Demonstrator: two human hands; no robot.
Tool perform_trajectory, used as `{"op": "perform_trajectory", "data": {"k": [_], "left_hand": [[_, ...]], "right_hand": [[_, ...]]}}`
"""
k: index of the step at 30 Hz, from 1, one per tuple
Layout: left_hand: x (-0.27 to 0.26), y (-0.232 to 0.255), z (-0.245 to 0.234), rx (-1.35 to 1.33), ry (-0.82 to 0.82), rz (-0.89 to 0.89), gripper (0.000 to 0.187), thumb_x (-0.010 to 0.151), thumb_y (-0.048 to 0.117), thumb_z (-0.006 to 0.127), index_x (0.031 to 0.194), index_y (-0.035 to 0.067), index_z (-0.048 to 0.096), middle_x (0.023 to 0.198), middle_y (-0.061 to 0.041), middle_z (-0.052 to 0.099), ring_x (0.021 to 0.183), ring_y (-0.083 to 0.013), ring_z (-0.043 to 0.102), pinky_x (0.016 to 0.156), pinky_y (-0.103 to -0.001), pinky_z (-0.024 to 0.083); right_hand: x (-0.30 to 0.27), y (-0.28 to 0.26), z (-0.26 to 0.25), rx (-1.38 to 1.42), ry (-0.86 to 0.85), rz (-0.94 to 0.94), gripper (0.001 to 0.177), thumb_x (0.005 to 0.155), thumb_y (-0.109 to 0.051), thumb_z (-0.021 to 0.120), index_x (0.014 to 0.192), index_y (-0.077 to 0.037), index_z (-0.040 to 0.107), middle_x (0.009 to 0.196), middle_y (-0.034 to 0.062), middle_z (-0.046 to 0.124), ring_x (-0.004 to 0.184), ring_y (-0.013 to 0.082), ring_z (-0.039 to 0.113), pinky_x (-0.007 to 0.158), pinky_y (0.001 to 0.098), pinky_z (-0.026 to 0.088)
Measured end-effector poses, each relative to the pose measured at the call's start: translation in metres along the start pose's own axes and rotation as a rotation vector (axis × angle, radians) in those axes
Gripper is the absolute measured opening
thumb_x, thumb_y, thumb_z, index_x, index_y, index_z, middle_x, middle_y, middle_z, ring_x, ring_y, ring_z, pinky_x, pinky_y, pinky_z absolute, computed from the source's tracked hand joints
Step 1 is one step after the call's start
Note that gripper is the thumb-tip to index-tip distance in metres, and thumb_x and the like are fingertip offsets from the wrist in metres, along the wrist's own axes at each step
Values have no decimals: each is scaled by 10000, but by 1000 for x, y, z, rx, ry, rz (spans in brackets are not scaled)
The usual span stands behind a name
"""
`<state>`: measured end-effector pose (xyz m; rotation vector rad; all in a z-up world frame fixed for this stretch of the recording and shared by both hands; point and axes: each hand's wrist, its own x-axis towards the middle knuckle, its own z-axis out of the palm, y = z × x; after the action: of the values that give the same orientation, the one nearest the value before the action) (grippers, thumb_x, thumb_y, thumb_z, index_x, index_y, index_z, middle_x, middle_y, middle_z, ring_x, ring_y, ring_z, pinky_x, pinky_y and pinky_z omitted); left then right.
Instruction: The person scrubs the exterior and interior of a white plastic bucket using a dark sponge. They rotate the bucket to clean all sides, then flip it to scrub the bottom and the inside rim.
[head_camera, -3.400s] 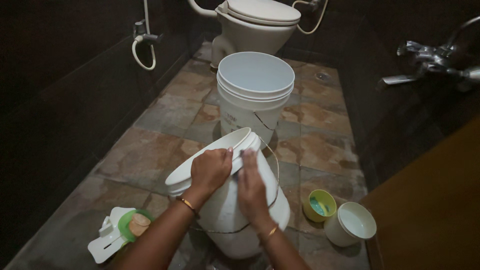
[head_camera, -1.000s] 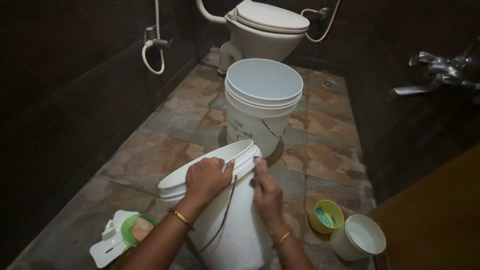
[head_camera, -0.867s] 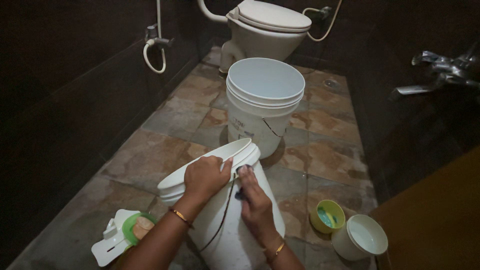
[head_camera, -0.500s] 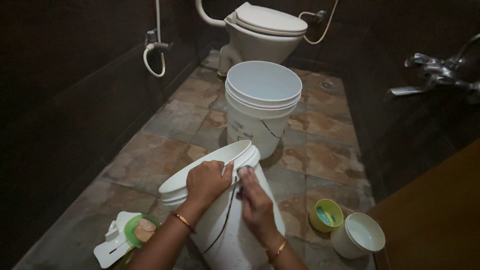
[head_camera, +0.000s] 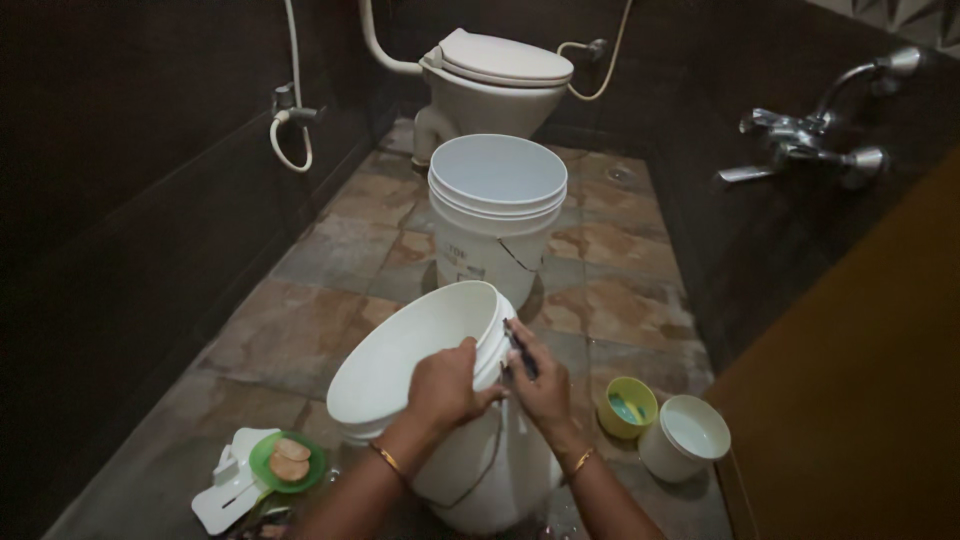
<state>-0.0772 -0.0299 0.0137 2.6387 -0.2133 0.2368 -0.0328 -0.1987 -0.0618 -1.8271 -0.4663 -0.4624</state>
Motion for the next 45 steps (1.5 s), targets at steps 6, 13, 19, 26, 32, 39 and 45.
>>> {"op": "perform_trajectory", "data": {"k": [6, 13, 19, 26, 32, 39, 45], "left_hand": [[-13, 10, 43, -32, 25, 61, 500, 743, 361, 861, 995, 45, 566, 793, -193, 715, 748, -396, 715, 675, -479, 566], [-16, -34, 126, 116, 32, 134, 273, 878, 240, 690, 1031, 39, 588, 791, -162, 720, 700, -355, 724, 585, -481, 549], [7, -51, 151, 218, -136, 13, 318, 797, 242, 728, 1047, 64, 645, 839, -152, 734, 798, -347, 733, 671, -472, 567], [49, -52, 154, 198, -428, -90, 425, 689, 262, 812, 1031, 44, 686, 963, -196, 734, 936, -371, 727, 816, -461, 588], [57, -40, 146, -23, -435, -119, 981, 714, 215, 830, 1520, -9, 317, 1072, -270, 692, 1038, -414, 683, 898, -452, 566], [55, -27, 129, -34, -491, -174, 1041, 737, 183, 803, 1592, 64, 221, 1106, -262, 695, 1056, -410, 683, 912, -458, 561], [54, -32, 129, -83, -486, -118, 1109, 744, 150, 768, 1616, 38, 92, 1050, -304, 691, 1015, -439, 683, 900, -472, 560]], "right_hand": [[-16, 35, -16, 286, 12, 263, 429, 979, -104, 593, 1402, -33, 612, 1440, 93, 625, 1288, 167, 601, 1071, 295, 482], [-35, 117, -14, 848, 14, 760, 356, 987, -86, 569, 1308, 45, 651, 1340, 152, 699, 1193, 200, 664, 1081, 330, 510], [-67, 184, 1, 1444, 372, 939, 268, 944, -28, 592, 1178, 101, 621, 1241, 194, 680, 1142, 287, 670, 1027, 397, 523], [-59, 194, 3, 1232, 162, 907, 283, 882, 15, 675, 1165, 6, 671, 1072, 103, 717, 1006, 205, 693, 851, 261, 586], [-58, 176, 10, 1016, 182, 976, 261, 884, -91, 703, 1138, -31, 689, 971, 60, 709, 832, 164, 669, 751, 293, 596], [-43, 141, 9, 480, 61, 676, 317, 785, -124, 804, 1076, -25, 722, 920, 65, 760, 744, 113, 719, 634, 262, 607], [-43, 133, 16, 372, 87, 607, 193, 827, -165, 825, 881, 8, 759, 721, 44, 719, 579, 97, 614, 525, 253, 498]]}}
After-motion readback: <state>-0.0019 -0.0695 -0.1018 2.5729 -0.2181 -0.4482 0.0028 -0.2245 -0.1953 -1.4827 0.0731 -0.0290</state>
